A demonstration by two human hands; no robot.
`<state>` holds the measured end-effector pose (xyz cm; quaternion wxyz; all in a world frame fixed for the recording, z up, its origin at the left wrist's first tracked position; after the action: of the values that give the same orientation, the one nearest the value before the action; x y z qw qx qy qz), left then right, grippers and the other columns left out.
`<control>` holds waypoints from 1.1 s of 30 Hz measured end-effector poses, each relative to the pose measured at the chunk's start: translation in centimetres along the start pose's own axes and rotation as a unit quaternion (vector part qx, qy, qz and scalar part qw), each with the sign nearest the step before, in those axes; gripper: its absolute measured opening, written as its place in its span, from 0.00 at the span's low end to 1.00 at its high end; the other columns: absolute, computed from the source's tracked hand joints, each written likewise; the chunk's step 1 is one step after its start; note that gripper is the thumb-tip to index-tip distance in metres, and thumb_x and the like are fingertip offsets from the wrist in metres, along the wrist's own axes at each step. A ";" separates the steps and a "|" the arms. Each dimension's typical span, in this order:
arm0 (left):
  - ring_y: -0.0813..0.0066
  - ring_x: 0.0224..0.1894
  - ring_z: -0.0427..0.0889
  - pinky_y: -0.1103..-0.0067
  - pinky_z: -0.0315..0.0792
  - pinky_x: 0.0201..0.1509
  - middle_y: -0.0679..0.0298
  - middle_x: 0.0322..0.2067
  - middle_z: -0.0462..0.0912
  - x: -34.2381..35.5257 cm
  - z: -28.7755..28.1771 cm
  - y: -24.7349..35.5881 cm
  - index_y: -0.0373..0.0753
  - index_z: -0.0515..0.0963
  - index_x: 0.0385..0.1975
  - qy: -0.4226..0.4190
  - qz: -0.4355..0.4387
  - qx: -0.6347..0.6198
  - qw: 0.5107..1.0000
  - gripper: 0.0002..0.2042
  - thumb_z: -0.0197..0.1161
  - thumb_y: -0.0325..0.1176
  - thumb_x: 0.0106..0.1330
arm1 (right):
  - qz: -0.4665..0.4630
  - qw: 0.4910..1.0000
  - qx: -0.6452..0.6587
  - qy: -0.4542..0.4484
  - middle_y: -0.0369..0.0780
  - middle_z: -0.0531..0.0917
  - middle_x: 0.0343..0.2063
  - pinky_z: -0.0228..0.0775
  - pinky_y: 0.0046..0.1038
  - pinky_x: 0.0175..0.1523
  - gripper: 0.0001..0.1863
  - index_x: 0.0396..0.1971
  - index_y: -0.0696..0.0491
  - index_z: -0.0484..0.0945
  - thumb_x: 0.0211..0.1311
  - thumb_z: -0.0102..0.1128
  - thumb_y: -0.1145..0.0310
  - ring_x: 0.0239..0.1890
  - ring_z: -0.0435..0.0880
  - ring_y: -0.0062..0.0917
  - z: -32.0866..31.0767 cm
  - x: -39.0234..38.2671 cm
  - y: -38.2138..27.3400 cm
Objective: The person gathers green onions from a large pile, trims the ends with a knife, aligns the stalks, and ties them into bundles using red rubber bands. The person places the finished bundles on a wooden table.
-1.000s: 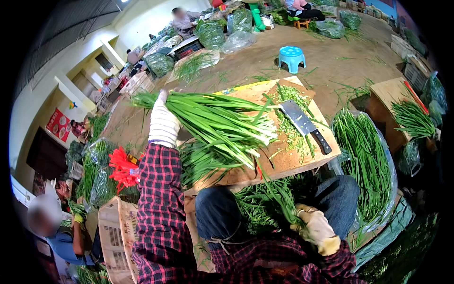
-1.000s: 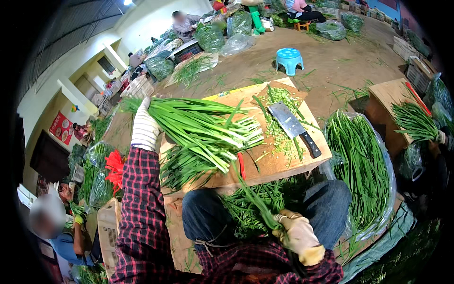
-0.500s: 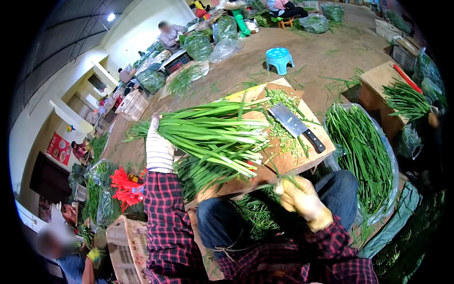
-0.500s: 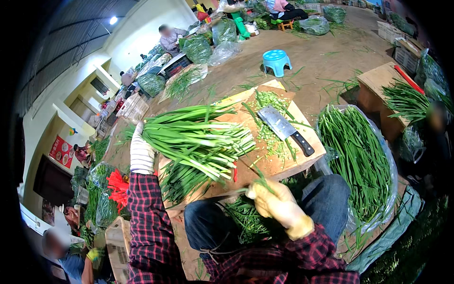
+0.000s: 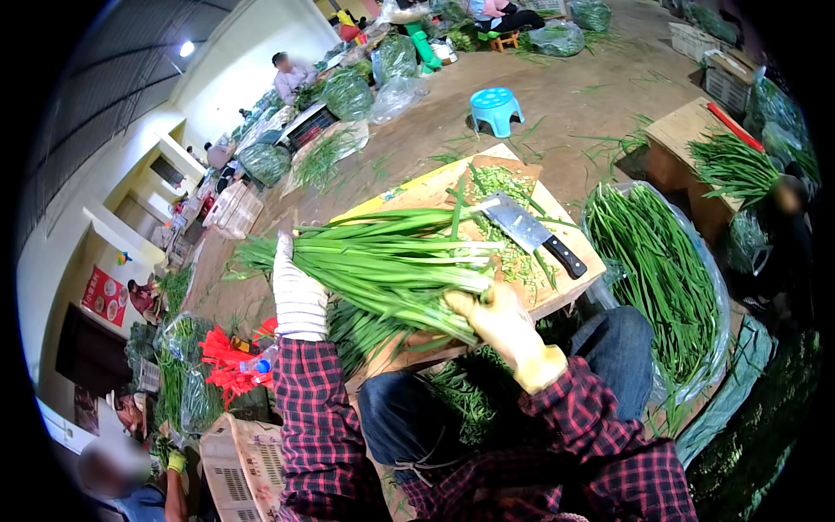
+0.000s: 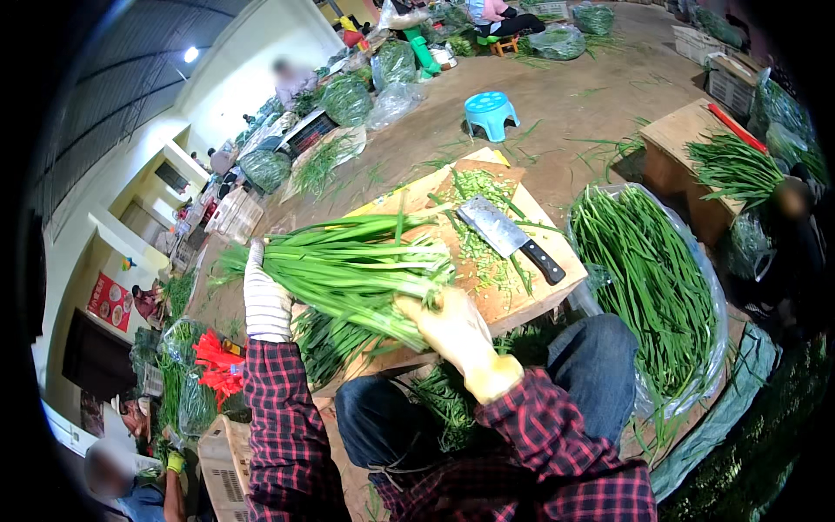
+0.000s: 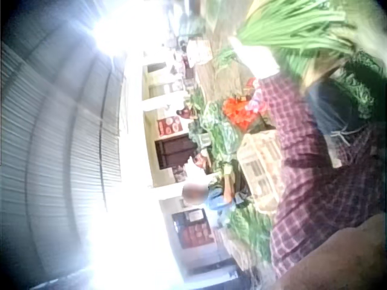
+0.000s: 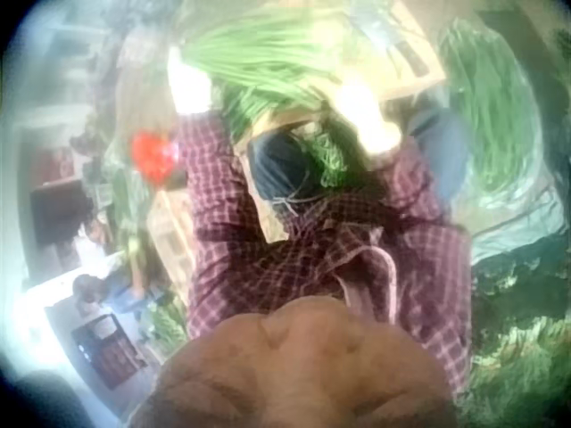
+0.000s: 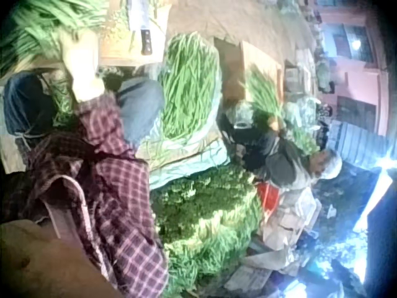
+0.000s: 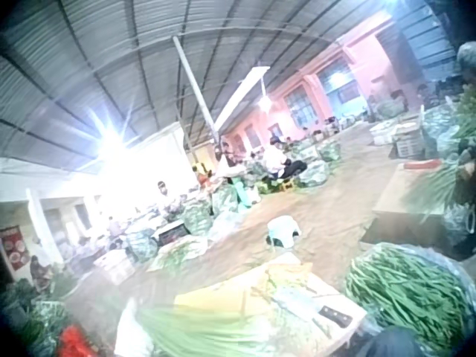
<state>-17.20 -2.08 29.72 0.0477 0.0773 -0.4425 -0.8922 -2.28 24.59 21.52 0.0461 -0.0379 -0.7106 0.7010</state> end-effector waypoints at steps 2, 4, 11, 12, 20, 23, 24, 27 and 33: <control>0.55 0.46 0.79 0.56 0.73 0.54 0.55 0.45 0.81 0.5 -0.7 0.9 0.39 0.75 0.41 -0.034 -0.011 0.009 0.999 0.16 0.54 0.47 0.71 | -0.021 0.999 -0.039 -0.021 0.44 0.86 0.34 0.71 0.30 0.44 0.20 0.41 0.58 0.82 0.63 0.59 0.55 0.38 0.83 0.30 -0.4 -2.7 0.0; 0.56 0.45 0.80 0.57 0.74 0.53 0.55 0.44 0.81 1.7 -1.6 0.5 0.39 0.75 0.42 -0.011 -0.020 -0.018 1.000 0.16 0.53 0.47 0.71 | 0.017 0.987 0.135 -0.085 0.36 0.83 0.28 0.69 0.23 0.45 0.19 0.38 0.56 0.83 0.67 0.56 0.54 0.35 0.79 0.17 -1.9 -4.7 4.3; 0.55 0.44 0.79 0.54 0.73 0.53 0.55 0.43 0.81 1.9 -4.0 1.0 0.41 0.75 0.39 -0.014 -0.010 -0.003 1.000 0.15 0.52 0.48 0.71 | -0.106 0.940 -0.318 -0.057 0.56 0.77 0.50 0.68 0.41 0.58 0.32 0.57 0.58 0.70 0.58 0.64 0.53 0.52 0.77 0.49 -4.2 -7.6 2.1; 0.55 0.44 0.79 0.53 0.73 0.53 0.55 0.43 0.81 1.2 -3.7 0.7 0.42 0.75 0.39 0.002 -0.006 0.000 1.000 0.15 0.52 0.47 0.71 | -0.053 0.978 -0.189 -0.073 0.56 0.77 0.50 0.67 0.40 0.58 0.32 0.57 0.59 0.70 0.59 0.63 0.52 0.54 0.77 0.47 -3.6 -6.4 0.7; 0.56 0.41 0.80 0.57 0.76 0.49 0.56 0.41 0.81 0.5 -1.8 -0.3 0.42 0.75 0.38 -0.020 -0.014 0.031 0.999 0.13 0.55 0.46 0.70 | -0.021 0.971 0.195 -0.138 0.35 0.83 0.28 0.68 0.22 0.39 0.18 0.34 0.60 0.80 0.70 0.52 0.59 0.31 0.77 0.15 0.5 -3.2 -1.4; 0.62 0.35 0.82 0.64 0.78 0.43 0.59 0.35 0.84 0.3 -1.8 0.5 0.41 0.77 0.36 -0.055 -0.013 0.051 0.997 0.12 0.58 0.44 0.69 | 0.017 0.953 0.242 -0.180 0.39 0.83 0.29 0.71 0.27 0.49 0.16 0.28 0.60 0.80 0.70 0.51 0.63 0.38 0.81 0.24 -1.0 -7.0 2.1; 0.62 0.34 0.82 0.64 0.78 0.43 0.60 0.34 0.83 -0.6 -1.3 0.6 0.41 0.77 0.36 -0.042 -0.003 0.055 0.998 0.12 0.59 0.44 0.68 | 0.021 0.954 0.255 -0.157 0.38 0.83 0.29 0.71 0.28 0.50 0.16 0.28 0.59 0.80 0.69 0.52 0.63 0.39 0.82 0.25 -2.6 -7.9 3.3; 0.60 0.36 0.82 0.61 0.78 0.43 0.58 0.35 0.83 -0.6 -1.0 0.4 0.41 0.77 0.37 -0.033 -0.016 0.024 0.999 0.11 0.58 0.43 0.69 | 0.016 0.974 -0.186 -0.128 0.48 0.83 0.35 0.70 0.34 0.54 0.17 0.35 0.60 0.80 0.66 0.57 0.59 0.46 0.81 0.42 -5.6 -8.9 6.8; 0.56 0.42 0.80 0.55 0.76 0.49 0.56 0.42 0.81 0.0 -1.9 -1.4 0.42 0.76 0.40 -0.033 -0.030 0.036 0.998 0.14 0.53 0.47 0.71 | -0.039 0.992 -0.066 -0.098 0.50 0.81 0.46 0.69 0.34 0.55 0.28 0.53 0.57 0.75 0.58 0.65 0.54 0.48 0.80 0.40 -1.1 -4.0 -1.5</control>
<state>-16.88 -2.74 27.46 0.0034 0.0626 -0.4735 -0.8785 1.81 25.22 23.00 0.0008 0.0558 -0.7576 0.6504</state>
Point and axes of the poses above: each hand's wrist, its own x-axis towards the middle knuckle, its own z-axis out of the palm, y = z × x, the point moved 8 cm from there along x, towards the middle knuckle
